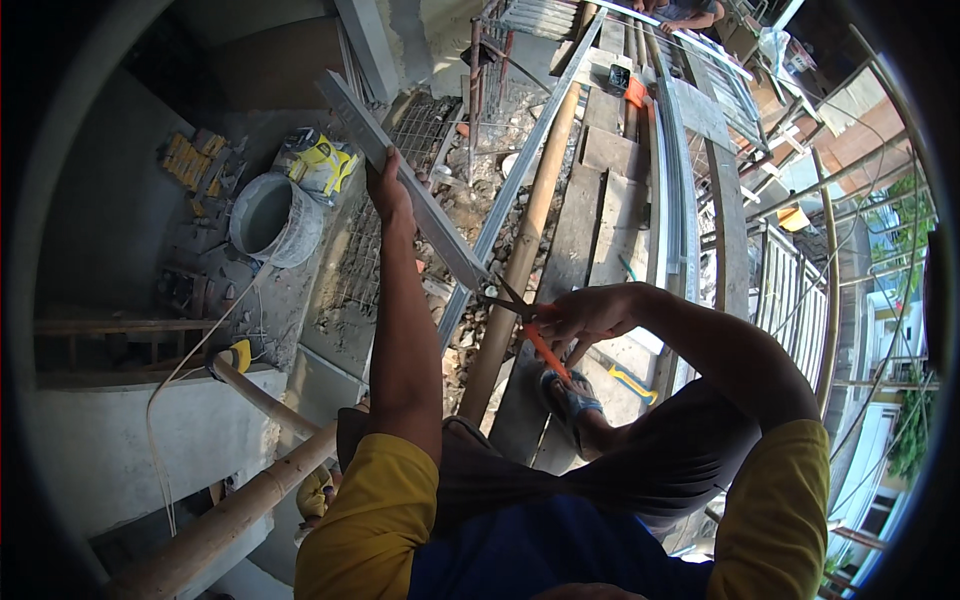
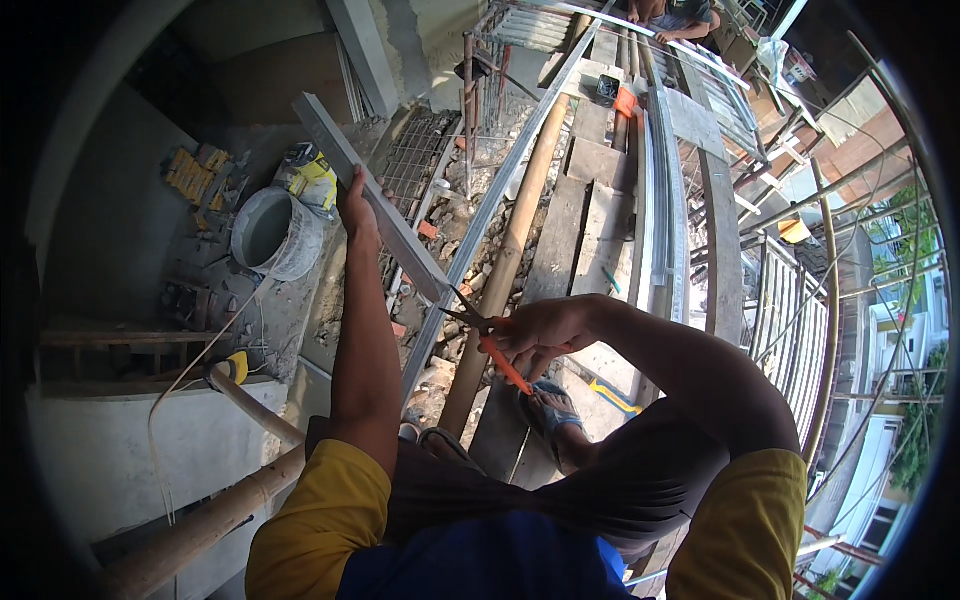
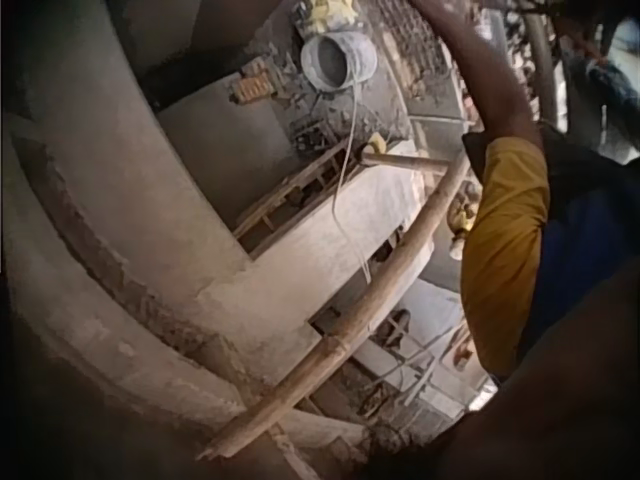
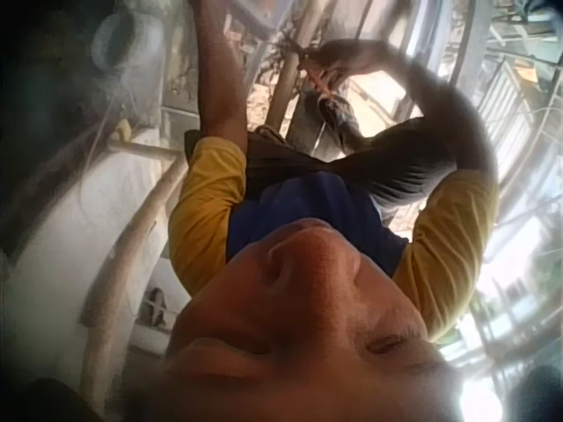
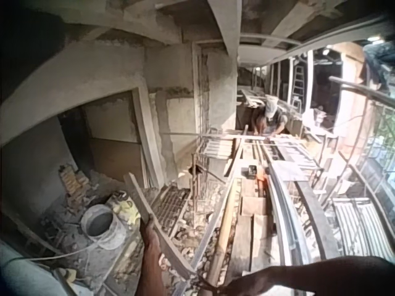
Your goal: The person cuts a long metal profile into smaller pieces using tin snips while standing on scaffolding at a construction site. After cutting, the person positions one of the cut pieces against the ceiling area.
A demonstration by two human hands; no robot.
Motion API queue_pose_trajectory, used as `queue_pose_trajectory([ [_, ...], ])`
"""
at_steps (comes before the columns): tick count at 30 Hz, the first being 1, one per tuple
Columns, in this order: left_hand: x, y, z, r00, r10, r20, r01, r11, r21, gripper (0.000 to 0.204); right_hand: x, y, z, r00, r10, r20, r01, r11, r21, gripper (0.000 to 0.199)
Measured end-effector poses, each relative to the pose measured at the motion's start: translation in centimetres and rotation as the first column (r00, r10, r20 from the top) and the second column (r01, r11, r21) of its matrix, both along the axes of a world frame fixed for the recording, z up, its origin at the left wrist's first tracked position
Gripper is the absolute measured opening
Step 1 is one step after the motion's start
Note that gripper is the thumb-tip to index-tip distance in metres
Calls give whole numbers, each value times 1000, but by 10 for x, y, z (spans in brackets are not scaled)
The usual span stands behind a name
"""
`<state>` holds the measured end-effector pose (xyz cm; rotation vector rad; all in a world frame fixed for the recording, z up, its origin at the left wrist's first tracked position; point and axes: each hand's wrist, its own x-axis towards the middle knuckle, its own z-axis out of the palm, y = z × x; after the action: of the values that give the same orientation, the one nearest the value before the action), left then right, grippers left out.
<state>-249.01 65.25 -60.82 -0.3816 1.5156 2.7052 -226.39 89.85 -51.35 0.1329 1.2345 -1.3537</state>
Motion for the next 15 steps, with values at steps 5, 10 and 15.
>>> queue_pose_trajectory([
  [5, 4, -9, 10, 998, 5, 58, -17, 981, 195, 41, -16, 23, 5, 722, 263, -640, -49, 942, 331, 28],
  [10, 0, -1, -4, 983, -64, 173, 8, 953, 303, 40, -22, 22, 21, -28, 499, -866, 321, 825, 465, 29],
  [15, 2, 22, -5, 965, -199, 169, 113, 901, 419, 45, -25, 8, 26, -211, 600, -772, 475, 753, 455, 26],
])
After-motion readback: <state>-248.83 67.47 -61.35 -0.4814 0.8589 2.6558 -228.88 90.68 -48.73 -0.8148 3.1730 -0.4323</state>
